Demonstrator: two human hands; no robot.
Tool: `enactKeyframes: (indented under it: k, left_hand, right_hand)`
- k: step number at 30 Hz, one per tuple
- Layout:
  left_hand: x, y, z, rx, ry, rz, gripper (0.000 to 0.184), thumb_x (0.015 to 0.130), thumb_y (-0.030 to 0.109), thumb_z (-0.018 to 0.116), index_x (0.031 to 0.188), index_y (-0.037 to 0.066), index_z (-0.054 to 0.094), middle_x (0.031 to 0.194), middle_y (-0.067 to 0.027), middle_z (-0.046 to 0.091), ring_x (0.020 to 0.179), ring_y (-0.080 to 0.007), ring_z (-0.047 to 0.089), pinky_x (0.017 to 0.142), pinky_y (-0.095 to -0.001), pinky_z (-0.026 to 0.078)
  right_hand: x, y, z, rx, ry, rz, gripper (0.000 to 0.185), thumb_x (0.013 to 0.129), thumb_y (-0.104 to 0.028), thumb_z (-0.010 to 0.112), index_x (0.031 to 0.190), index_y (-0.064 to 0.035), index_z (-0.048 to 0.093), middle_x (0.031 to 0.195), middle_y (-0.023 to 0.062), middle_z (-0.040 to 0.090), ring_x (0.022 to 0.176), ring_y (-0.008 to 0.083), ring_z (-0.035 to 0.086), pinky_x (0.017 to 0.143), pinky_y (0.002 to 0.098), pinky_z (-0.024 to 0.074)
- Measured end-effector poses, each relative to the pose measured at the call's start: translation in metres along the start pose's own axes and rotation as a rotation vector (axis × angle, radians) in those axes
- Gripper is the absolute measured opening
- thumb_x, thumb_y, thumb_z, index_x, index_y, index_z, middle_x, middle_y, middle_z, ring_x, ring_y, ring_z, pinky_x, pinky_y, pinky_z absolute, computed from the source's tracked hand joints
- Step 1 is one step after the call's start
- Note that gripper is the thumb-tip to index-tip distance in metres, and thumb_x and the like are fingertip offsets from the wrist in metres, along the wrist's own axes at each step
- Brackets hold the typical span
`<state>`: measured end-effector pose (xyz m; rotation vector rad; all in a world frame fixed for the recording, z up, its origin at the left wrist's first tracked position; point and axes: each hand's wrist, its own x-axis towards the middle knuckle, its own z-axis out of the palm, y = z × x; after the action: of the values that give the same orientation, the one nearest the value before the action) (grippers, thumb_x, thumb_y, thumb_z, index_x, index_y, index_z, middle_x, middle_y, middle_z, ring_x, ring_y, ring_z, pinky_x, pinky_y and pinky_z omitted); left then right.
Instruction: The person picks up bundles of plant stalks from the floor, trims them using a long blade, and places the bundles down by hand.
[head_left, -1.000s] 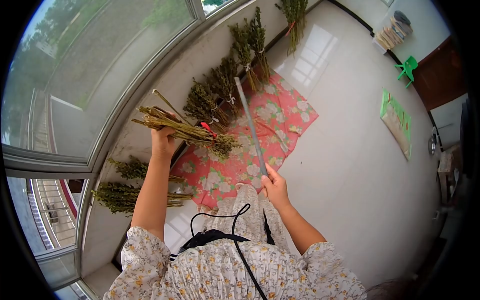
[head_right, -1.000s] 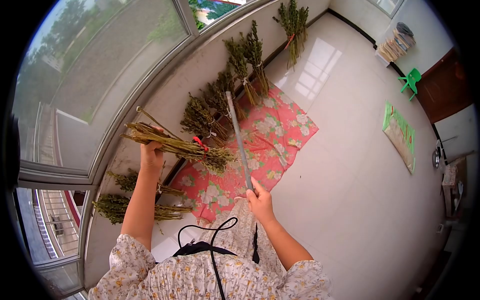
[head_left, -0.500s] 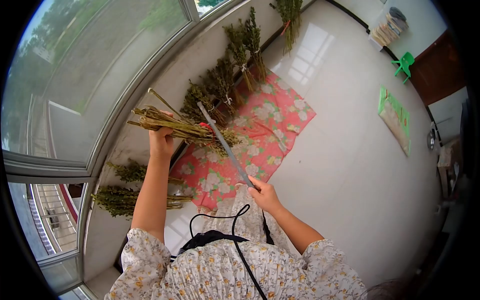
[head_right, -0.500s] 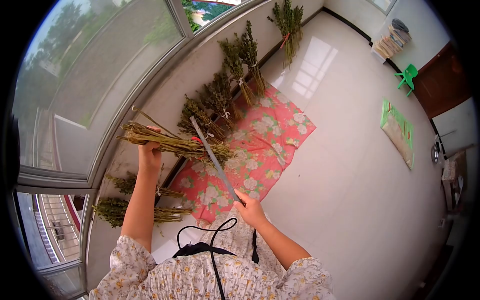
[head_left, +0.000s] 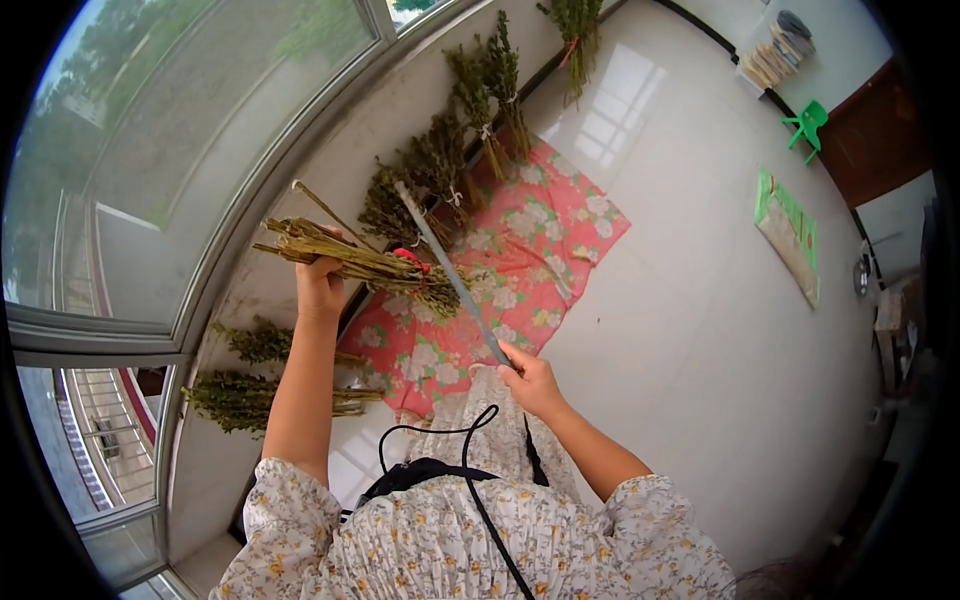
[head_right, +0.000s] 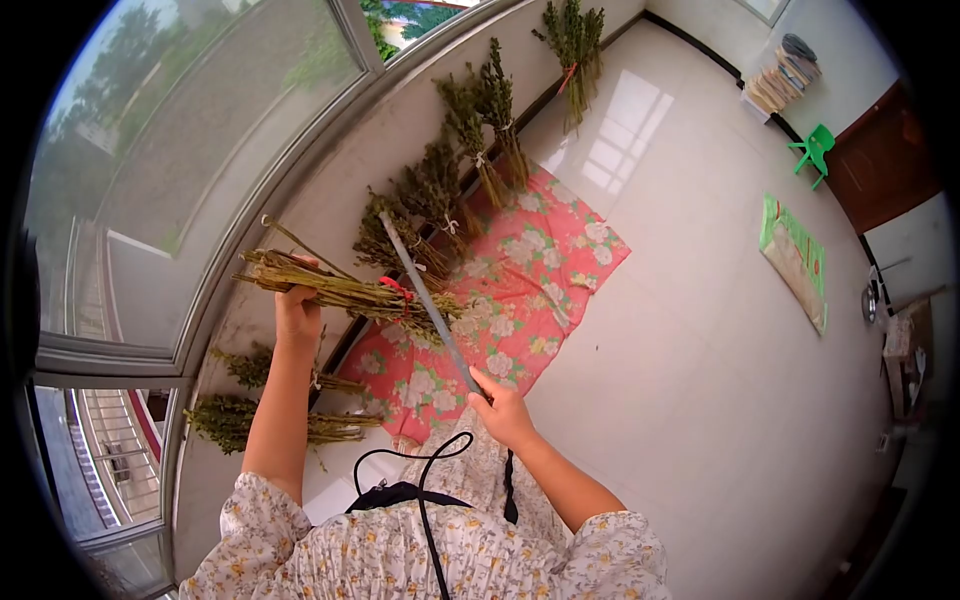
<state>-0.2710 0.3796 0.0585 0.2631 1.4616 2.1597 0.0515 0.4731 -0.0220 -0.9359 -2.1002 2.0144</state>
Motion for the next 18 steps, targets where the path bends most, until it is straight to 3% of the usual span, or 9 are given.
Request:
enactKeyframes:
  k: [3, 6, 9, 12, 13, 14, 17, 18]
  left_hand:
    - [0.001, -0.003, -0.005, -0.001, 0.043, -0.048, 0.032, 0.057, -0.006, 0.048, 0.087, 0.005, 0.054, 0.091, -0.0036, 0.053, 0.08, -0.0179, 0.048, 0.072, -0.0288, 0.042]
    - [0.003, -0.005, -0.008, -0.003, -0.012, -0.014, 0.033, 0.057, -0.007, 0.048, 0.087, 0.005, 0.054, 0.091, -0.0036, 0.053, 0.08, -0.0181, 0.048, 0.072, -0.0289, 0.042]
    - [0.0, -0.001, -0.004, -0.021, 0.018, 0.0, 0.034, 0.056, -0.008, 0.047, 0.087, 0.006, 0.054, 0.09, -0.0035, 0.053, 0.079, -0.0182, 0.048, 0.072, -0.0287, 0.041]
    - [-0.001, 0.003, -0.002, -0.037, 0.014, 0.022, 0.035, 0.056, -0.008, 0.047, 0.087, 0.006, 0.054, 0.091, -0.0032, 0.053, 0.079, -0.0182, 0.048, 0.073, -0.0286, 0.041]
    - [0.001, 0.004, -0.002, -0.039, 0.01, 0.024, 0.035, 0.056, -0.008, 0.047, 0.087, 0.006, 0.054, 0.091, -0.0032, 0.053, 0.079, -0.0182, 0.048, 0.073, -0.0286, 0.041]
    - [0.002, 0.004, -0.003, -0.044, 0.001, 0.029, 0.035, 0.055, -0.008, 0.048, 0.087, 0.006, 0.054, 0.091, -0.003, 0.053, 0.08, -0.0182, 0.048, 0.074, -0.0287, 0.041]
    - [0.002, 0.008, -0.002, -0.054, 0.015, 0.04, 0.035, 0.055, -0.008, 0.048, 0.087, 0.006, 0.054, 0.091, -0.0028, 0.054, 0.08, -0.018, 0.049, 0.075, -0.0291, 0.041]
    - [0.002, 0.009, -0.001, -0.066, 0.025, 0.045, 0.035, 0.056, -0.008, 0.048, 0.088, 0.006, 0.054, 0.091, -0.0029, 0.054, 0.08, -0.0179, 0.049, 0.074, -0.0294, 0.041]
  right_hand:
    - [0.002, 0.004, 0.002, -0.048, 0.057, -0.115, 0.045, 0.083, -0.018, 0.057, 0.125, -0.0062, 0.048, 0.08, 0.0111, 0.061, 0.068, 0.013, 0.055, 0.064, 0.0274, 0.0441]
    - [0.006, 0.005, -0.005, -0.056, -0.066, -0.102, 0.044, 0.083, -0.016, 0.056, 0.125, -0.005, 0.048, 0.079, 0.0112, 0.061, 0.064, 0.0129, 0.053, 0.062, 0.0273, 0.0436]
    - [0.011, 0.005, -0.017, 0.147, 0.207, 0.096, 0.045, 0.083, -0.016, 0.057, 0.124, -0.0024, 0.048, 0.076, 0.012, 0.061, 0.063, 0.0111, 0.052, 0.06, 0.0266, 0.0435]
    - [0.011, 0.031, -0.003, -0.001, 0.135, 0.097, 0.045, 0.082, -0.014, 0.057, 0.125, -0.0026, 0.048, 0.078, 0.0083, 0.062, 0.064, 0.0088, 0.052, 0.06, 0.025, 0.0435]
    - [0.008, 0.042, 0.004, -0.099, 0.018, -0.111, 0.045, 0.082, -0.014, 0.057, 0.125, -0.0023, 0.048, 0.077, 0.0087, 0.061, 0.063, 0.009, 0.052, 0.059, 0.0248, 0.0433]
    - [0.007, 0.052, 0.006, -0.1, 0.018, -0.114, 0.045, 0.082, -0.014, 0.057, 0.125, -0.0023, 0.048, 0.077, 0.0087, 0.061, 0.063, 0.009, 0.052, 0.059, 0.0248, 0.0433]
    - [0.004, 0.036, 0.009, 0.153, 0.205, 0.153, 0.043, 0.082, -0.015, 0.057, 0.123, -0.0018, 0.049, 0.078, 0.0099, 0.063, 0.067, 0.0127, 0.056, 0.063, 0.0268, 0.0446]
    - [0.005, 0.034, 0.008, 0.155, 0.203, 0.155, 0.043, 0.082, -0.015, 0.057, 0.123, -0.0018, 0.049, 0.078, 0.0099, 0.063, 0.067, 0.0127, 0.056, 0.063, 0.0268, 0.0446]
